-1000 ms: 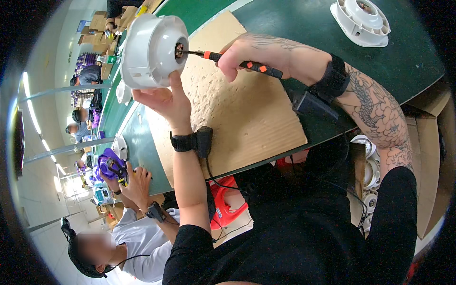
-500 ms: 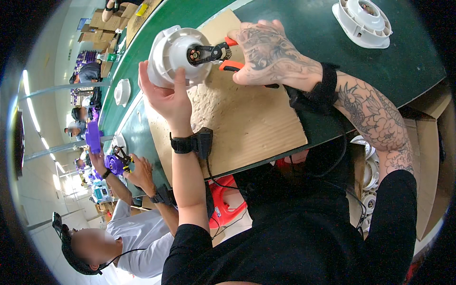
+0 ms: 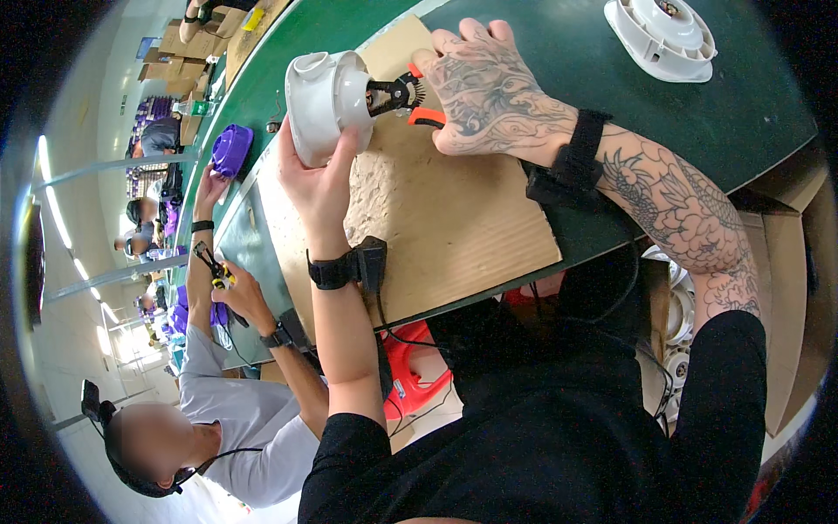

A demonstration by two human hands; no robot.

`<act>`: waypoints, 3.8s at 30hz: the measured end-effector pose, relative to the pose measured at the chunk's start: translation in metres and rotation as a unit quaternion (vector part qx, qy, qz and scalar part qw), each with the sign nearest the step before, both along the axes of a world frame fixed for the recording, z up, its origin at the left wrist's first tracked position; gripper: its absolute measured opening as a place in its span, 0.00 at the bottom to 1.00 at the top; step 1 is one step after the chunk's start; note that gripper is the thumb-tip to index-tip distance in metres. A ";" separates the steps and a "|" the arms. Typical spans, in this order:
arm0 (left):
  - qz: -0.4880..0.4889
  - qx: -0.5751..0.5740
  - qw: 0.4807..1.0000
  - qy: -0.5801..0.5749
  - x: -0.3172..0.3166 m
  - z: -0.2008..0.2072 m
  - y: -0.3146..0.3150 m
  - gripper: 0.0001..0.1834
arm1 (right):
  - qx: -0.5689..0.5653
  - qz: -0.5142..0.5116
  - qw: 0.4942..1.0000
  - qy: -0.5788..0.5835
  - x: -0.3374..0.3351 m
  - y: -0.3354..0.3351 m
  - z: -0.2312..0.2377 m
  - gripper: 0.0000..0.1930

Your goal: The person uses pliers to manipulate and secure internal components within white plastic electrical housings. They repeatedly pick up a housing from a cardboard box, work on the internal wiring or terminals with the pliers, and place the finished unit onto the table.

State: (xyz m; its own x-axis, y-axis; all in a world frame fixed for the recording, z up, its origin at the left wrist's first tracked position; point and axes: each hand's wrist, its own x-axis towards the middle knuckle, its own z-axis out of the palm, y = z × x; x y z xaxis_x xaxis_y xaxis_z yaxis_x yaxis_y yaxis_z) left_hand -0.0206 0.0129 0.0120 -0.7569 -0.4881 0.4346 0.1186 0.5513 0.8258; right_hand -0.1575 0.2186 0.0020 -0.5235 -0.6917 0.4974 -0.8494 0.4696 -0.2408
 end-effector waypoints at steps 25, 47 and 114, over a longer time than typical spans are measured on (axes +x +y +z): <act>0.103 -0.134 0.982 0.079 0.007 0.000 -0.014 0.32 | -0.013 0.036 0.987 -0.154 0.015 -0.002 0.010 0.34; 0.322 -0.311 0.884 0.135 0.027 0.013 -0.065 0.21 | 0.051 0.112 0.852 -0.510 -0.013 0.008 0.049 0.27; -0.262 0.332 0.893 -0.152 -0.019 -0.069 -0.006 0.06 | -0.316 -0.596 0.576 -0.462 0.333 0.649 -0.231 0.24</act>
State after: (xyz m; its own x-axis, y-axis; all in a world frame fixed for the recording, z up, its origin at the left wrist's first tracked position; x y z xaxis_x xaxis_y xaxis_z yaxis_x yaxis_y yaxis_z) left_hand -0.0398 0.0065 -0.0571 -0.9910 -0.1054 -0.0830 -0.0680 -0.1387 0.9880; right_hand 0.1754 0.8675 -0.2292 -0.6824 0.5987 -0.4195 0.6136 0.1572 -0.7738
